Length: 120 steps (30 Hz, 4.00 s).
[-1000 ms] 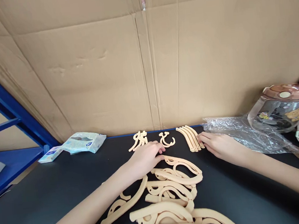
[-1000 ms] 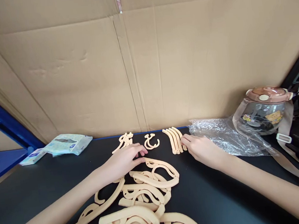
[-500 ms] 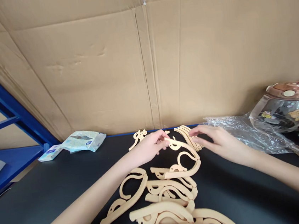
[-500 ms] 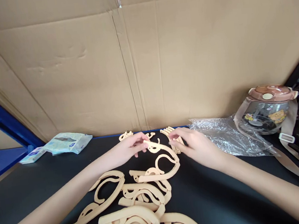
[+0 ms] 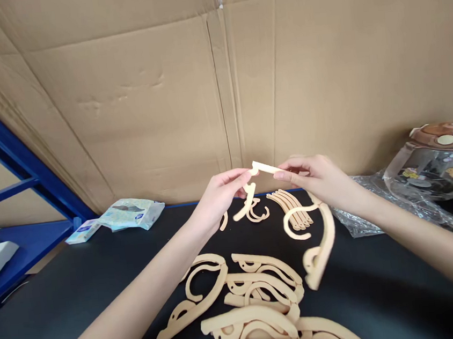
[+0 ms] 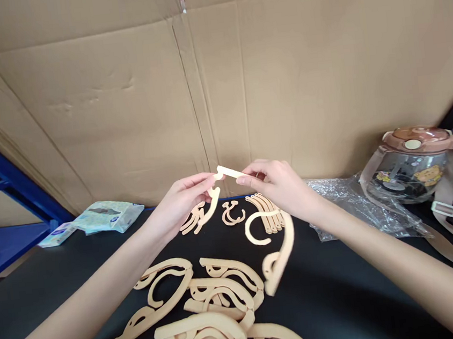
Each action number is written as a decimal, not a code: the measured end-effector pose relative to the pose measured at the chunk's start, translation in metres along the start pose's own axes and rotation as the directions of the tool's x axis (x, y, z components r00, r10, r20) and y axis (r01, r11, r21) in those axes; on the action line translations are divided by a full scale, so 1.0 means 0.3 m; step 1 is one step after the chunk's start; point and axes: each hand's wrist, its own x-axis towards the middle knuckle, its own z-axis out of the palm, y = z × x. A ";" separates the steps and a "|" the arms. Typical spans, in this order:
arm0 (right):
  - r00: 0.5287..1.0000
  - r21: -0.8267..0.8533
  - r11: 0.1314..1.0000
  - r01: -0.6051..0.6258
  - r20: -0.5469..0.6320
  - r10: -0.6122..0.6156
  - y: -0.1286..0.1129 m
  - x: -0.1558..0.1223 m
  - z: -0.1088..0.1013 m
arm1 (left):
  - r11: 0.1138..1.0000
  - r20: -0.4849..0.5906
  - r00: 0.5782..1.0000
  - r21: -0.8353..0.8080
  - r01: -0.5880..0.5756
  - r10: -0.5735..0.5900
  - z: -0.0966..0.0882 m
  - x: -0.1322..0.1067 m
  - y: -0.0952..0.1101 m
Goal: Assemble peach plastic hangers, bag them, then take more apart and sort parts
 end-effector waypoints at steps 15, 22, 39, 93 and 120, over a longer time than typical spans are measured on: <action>0.980 -0.625 0.761 0.177 0.183 -0.077 0.001 -0.019 0.048 | 0.964 0.025 0.995 0.250 -0.097 0.093 0.157 -0.115 -0.046; 0.990 0.160 0.979 -0.124 -0.043 0.132 0.033 0.017 -0.059 | 0.937 0.113 0.993 0.350 -0.003 -0.039 0.066 -0.055 -0.026; 0.928 0.798 0.536 -0.275 0.074 0.366 0.043 0.038 -0.070 | 0.628 -0.262 0.896 0.643 0.439 -0.359 -0.270 0.102 -0.231; 0.931 -0.474 0.859 0.192 0.365 -0.007 0.031 0.001 0.111 | 0.840 0.183 0.912 0.486 0.242 -0.368 0.005 -0.016 -0.007; 0.881 -0.478 0.818 -0.319 0.169 0.442 0.245 0.031 0.073 | 0.987 -0.041 0.998 0.156 0.046 -0.040 -0.011 0.015 -0.045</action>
